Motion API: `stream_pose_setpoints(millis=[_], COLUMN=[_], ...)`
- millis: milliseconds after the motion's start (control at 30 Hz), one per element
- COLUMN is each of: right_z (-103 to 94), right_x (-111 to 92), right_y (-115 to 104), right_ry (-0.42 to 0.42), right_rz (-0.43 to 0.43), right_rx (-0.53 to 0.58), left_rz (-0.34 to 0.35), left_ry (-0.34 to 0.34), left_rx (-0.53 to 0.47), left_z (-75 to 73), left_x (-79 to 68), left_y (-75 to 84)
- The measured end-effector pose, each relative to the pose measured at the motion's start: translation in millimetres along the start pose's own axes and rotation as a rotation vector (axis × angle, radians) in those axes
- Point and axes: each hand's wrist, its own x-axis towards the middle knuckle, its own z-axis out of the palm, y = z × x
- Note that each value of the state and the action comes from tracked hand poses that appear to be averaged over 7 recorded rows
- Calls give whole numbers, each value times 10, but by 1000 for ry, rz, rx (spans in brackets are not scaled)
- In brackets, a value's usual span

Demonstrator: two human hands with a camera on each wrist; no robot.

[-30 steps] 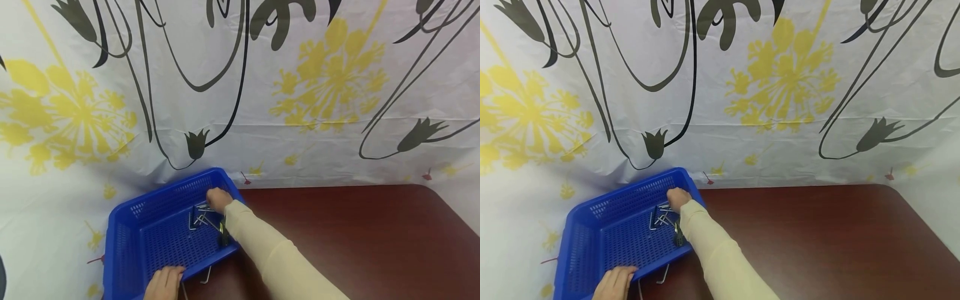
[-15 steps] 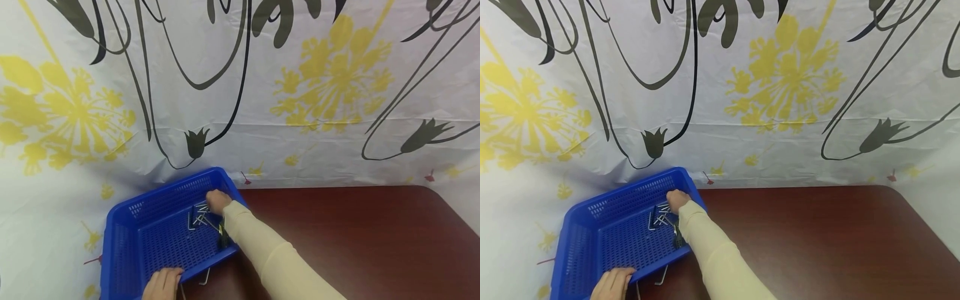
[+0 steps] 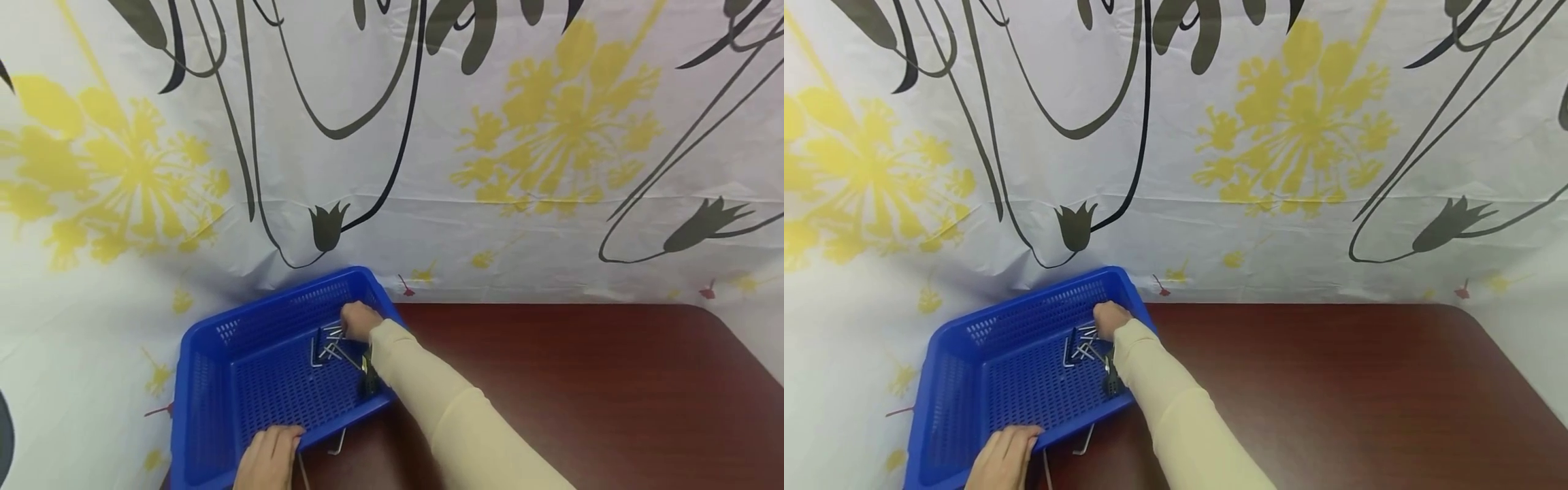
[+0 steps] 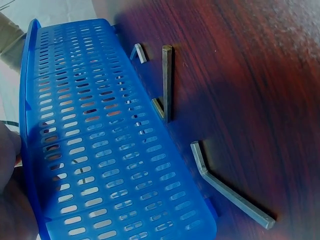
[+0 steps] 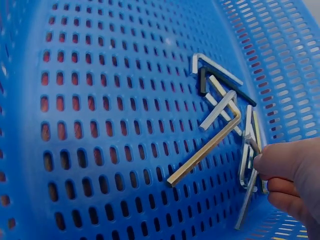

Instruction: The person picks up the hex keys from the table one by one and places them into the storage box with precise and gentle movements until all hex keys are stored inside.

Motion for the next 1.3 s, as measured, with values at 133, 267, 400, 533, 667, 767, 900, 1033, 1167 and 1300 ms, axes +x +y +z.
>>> stream_pose_setpoints(millis=[133, 267, 400, 533, 667, 767, 900, 1033, 1167, 1300], right_z=[-6, -23, -70, -126, -154, -177, -216, -252, -285, -305], right_x=[-9, -17, -23, -28, -32, -39, -50, -66, -60, -46], right_y=[46, 69, 76, 55, 29, 24, 35, 56, 76, 95], right_ry=[8, 15, 27, 39, 26, 15, 21, 26, 32, 47], right_rz=[12, 21, 9, -7, -27, -30, -31, -15, -30, -39], right_rx=[38, 89, 110, 129, 140, 148, 150, 146, 145, 144], left_rz=[8, 0, -13, -37, -57, -54, -43, -50, -97, -166], left_ry=[-25, -30, -34, -41, -31, 13, 66, 47, 7, -53], left_rx=[-11, -26, -49, -75, -116, -172, -210, -178, -142, -115], left_z=[15, 36, 69, 88, 104, 142, 187, 194, 181, 194], left_x=[18, 19, 24, 33, 38, 42, 46, 31, 0, -54], left_y=[-1, -12, -40, -86, -136, -167, -173, -128, -94, -101])
